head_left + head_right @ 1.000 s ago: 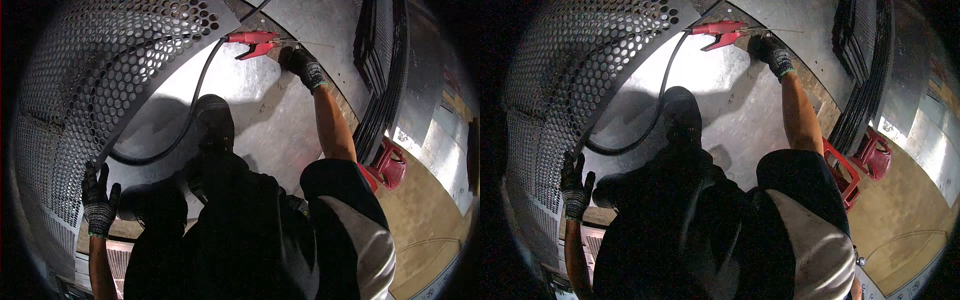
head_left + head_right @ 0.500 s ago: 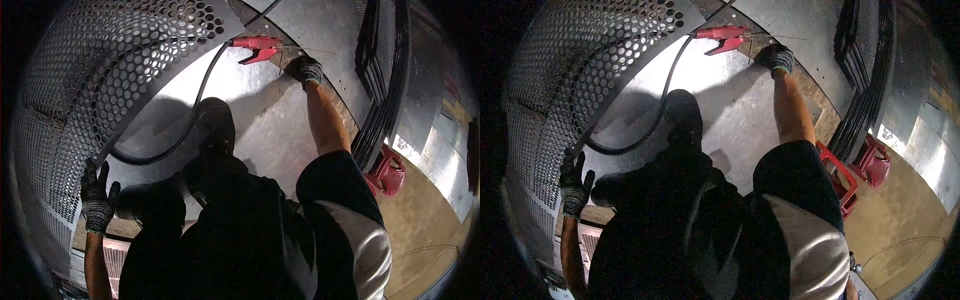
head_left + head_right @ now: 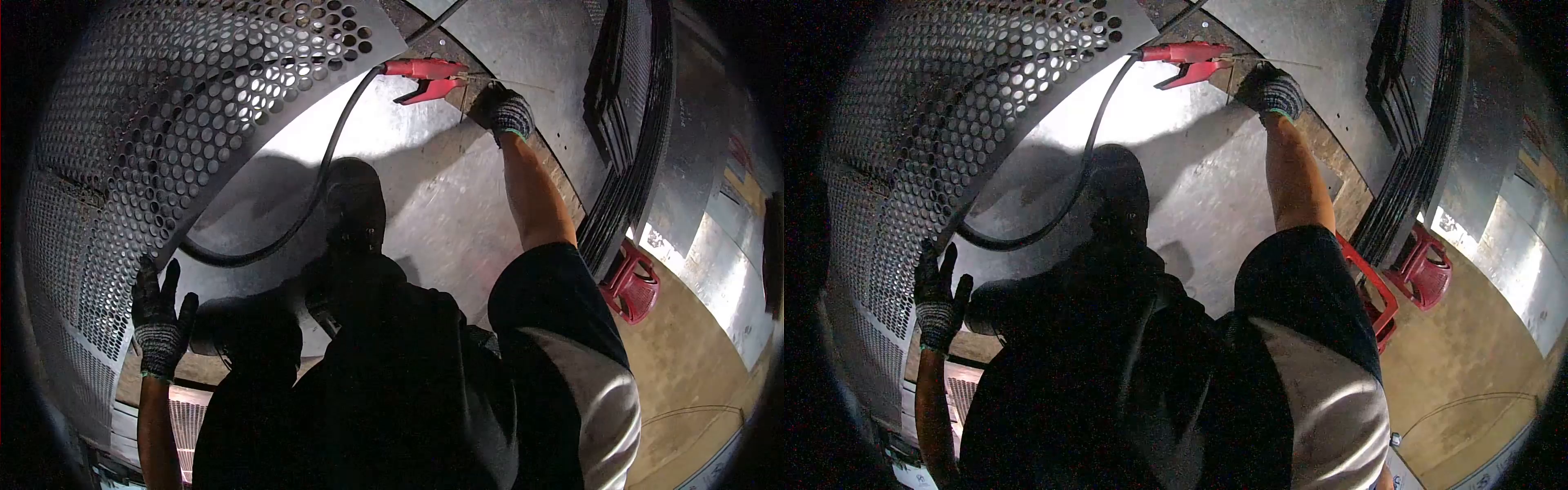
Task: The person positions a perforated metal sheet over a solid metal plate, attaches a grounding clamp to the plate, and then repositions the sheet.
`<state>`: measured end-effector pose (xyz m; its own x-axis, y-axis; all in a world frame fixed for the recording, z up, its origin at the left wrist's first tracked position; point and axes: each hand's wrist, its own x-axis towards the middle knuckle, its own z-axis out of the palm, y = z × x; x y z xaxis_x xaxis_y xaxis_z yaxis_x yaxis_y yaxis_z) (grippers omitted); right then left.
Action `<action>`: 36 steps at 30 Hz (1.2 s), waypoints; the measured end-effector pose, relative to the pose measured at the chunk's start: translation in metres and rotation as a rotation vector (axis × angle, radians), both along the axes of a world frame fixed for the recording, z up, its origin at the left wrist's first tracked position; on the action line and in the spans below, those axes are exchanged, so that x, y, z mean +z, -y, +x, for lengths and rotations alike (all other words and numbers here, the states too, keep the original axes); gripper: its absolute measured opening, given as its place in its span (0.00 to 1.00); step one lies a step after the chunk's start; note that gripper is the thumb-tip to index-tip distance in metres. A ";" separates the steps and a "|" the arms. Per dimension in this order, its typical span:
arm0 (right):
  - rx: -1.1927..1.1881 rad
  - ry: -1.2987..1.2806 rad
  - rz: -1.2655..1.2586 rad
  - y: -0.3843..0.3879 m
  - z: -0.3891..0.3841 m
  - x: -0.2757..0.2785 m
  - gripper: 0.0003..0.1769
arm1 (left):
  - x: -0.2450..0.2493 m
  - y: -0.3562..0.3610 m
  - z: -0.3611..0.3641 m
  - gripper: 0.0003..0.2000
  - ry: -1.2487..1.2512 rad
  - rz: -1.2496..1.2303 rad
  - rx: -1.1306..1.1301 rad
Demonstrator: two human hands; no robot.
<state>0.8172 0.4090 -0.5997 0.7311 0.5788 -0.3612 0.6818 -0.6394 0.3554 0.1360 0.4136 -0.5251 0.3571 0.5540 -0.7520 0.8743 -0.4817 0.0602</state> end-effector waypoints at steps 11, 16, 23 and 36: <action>0.011 -0.044 0.124 0.026 0.019 -0.040 0.24 | -0.003 0.005 -0.002 0.33 0.087 0.110 -0.026; 0.397 -0.036 -0.157 0.003 0.036 -0.047 0.23 | -0.002 0.004 0.000 0.34 0.062 0.090 -0.006; 0.154 -0.112 -0.255 -0.023 -0.007 0.008 0.30 | -0.007 0.005 -0.006 0.34 0.073 0.072 0.008; -0.023 -0.526 0.658 0.081 -0.062 0.011 0.11 | 0.003 -0.005 0.006 0.29 0.354 0.041 0.234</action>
<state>0.7552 0.3280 -0.5890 0.5761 0.7777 -0.2515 0.6389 -0.6204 -0.4549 0.1425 0.4189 -0.5218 0.4505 0.6774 -0.5816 0.8891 -0.2811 0.3613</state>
